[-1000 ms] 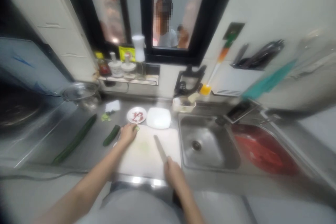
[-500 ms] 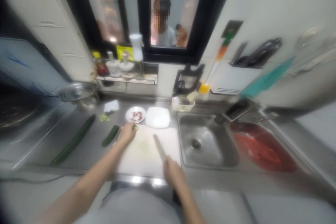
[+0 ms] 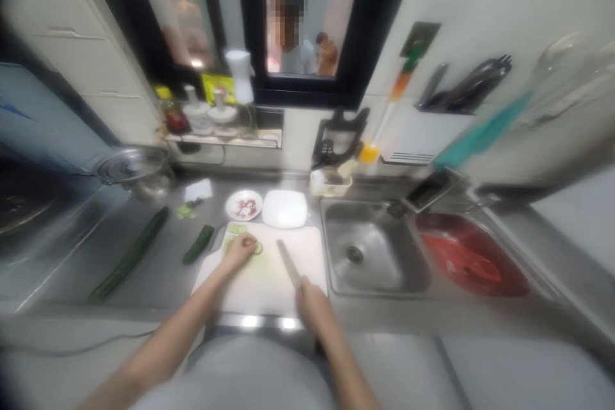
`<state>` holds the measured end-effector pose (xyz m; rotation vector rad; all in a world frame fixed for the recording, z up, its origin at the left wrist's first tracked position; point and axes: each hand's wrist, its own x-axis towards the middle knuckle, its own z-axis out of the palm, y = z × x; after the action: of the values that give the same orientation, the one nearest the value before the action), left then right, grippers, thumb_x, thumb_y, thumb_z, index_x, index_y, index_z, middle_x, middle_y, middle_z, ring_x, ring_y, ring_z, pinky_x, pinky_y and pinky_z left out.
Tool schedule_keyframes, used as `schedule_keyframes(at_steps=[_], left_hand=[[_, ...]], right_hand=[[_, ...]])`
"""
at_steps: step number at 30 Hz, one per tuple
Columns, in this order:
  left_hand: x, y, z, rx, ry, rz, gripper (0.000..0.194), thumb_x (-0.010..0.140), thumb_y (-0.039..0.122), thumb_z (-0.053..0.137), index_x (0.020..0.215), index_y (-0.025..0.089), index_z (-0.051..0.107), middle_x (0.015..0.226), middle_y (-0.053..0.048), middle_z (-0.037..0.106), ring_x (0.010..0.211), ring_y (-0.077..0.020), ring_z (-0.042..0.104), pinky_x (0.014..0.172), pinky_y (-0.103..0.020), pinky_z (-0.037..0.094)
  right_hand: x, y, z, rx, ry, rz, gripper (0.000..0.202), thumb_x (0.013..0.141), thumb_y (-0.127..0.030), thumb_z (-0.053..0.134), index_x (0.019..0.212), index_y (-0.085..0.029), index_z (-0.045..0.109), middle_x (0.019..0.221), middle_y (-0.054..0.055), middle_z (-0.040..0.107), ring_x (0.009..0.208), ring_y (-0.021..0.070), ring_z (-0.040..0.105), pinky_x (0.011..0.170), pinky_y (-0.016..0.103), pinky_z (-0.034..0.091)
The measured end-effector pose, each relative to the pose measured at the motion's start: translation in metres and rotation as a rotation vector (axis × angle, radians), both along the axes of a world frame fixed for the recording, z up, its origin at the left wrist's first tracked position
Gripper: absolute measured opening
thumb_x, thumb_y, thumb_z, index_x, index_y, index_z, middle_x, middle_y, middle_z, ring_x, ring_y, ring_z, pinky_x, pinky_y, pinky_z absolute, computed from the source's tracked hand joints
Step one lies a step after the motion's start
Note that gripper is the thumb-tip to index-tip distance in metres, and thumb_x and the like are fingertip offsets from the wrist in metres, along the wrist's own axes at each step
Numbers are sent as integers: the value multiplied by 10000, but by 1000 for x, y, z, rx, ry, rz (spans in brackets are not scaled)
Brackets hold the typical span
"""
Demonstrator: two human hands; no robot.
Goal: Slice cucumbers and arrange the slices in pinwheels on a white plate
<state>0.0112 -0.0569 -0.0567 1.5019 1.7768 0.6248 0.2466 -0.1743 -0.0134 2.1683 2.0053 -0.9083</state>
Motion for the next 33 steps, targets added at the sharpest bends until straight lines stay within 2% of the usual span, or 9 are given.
schedule_keyframes(at_steps=[4,9,18,25,33], left_hand=[[8,-10,-7,34,135,-48,135,764,168,581,872,192,660,781,-10,681,758,-151,605,669,-228,392],[5,-9,-11,85,280,-79,144,803,166,541,886,197,655,916,-55,693,896,-190,599,747,-261,389],[-1,3,-9,23,324,-115,187,794,143,532,914,193,667,957,-69,697,939,-198,601,786,-269,406],[0,9,-8,-15,333,-109,174,779,128,537,874,203,662,942,-59,706,935,-197,613,785,-267,412],[-1,12,-9,-47,336,-116,157,778,145,548,872,214,652,946,-48,708,919,-190,618,746,-261,406]], right_hand=[[-3,-1,4,0,-40,21,216,956,-233,325,1044,-185,517,930,93,678,831,175,620,628,246,285],[-10,-6,17,-21,-74,53,219,953,-246,330,1040,-197,525,920,88,679,822,183,624,613,254,282],[-26,-18,25,-26,-100,171,262,955,-238,307,1068,-187,538,917,106,682,843,210,634,623,270,298],[-30,-17,26,-15,-128,196,301,959,-213,269,1070,-174,546,903,96,681,853,202,635,639,262,330],[-39,-12,39,-79,-166,227,307,942,-144,284,1103,-142,545,927,124,688,886,222,651,655,270,365]])
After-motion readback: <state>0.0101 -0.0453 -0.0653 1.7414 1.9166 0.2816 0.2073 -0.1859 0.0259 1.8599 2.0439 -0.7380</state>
